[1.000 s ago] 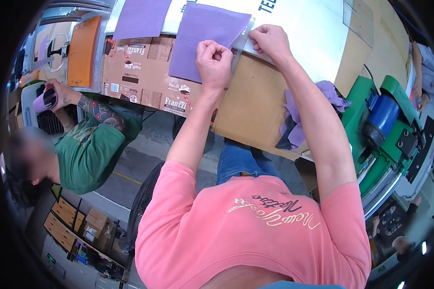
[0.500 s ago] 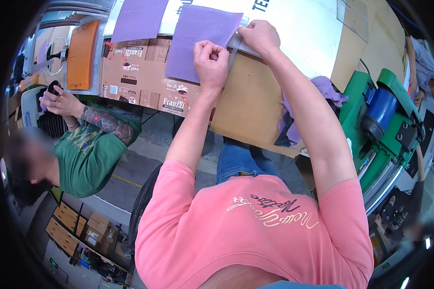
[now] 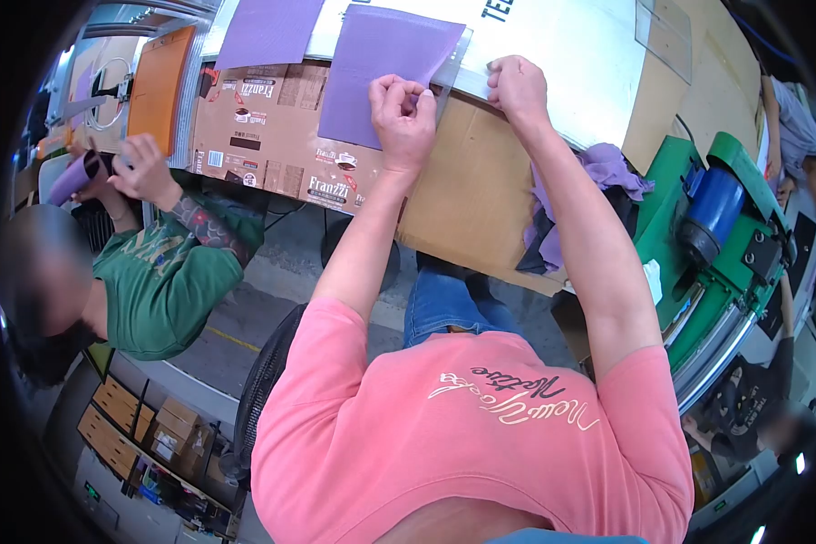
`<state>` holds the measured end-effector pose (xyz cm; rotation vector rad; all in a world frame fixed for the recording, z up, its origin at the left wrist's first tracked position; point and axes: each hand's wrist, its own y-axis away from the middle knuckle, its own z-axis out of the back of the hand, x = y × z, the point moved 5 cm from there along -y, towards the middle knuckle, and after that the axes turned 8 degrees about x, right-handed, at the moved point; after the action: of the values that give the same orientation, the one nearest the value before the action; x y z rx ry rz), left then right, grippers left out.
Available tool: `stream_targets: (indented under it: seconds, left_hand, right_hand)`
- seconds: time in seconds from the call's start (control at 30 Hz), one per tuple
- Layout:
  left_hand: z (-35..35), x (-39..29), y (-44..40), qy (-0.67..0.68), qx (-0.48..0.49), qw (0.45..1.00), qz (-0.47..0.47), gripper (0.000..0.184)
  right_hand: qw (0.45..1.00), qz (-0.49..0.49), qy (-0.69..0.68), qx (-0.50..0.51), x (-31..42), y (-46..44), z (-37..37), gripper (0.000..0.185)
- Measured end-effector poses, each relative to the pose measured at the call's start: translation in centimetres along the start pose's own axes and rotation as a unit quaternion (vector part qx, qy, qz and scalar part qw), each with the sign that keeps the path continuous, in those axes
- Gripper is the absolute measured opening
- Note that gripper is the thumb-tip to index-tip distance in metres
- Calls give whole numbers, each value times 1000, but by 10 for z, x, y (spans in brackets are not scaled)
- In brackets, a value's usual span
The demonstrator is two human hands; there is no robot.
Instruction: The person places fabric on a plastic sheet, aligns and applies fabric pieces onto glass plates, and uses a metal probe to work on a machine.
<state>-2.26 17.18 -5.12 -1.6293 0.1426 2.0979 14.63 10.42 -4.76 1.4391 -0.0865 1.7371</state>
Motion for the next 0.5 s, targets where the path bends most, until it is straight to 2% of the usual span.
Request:
stream_targets:
  seconds: [0.07,0.27,0.4,0.5]
  left_hand:
    - [0,-3,2,5,10,1000,4,6]
    - [-4,-8,6,-95,34,991,-90,7]
    - [-9,-16,12,-180,58,967,-173,11]
    - [-13,-17,14,-248,72,948,-188,11]
  right_hand:
    - [996,-21,-78,31,4,7,-3,23]
    - [993,24,-114,27,3,8,-2,24]
    - [990,121,-68,24,5,8,-9,27]
    - [987,101,-123,18,3,9,-10,26]
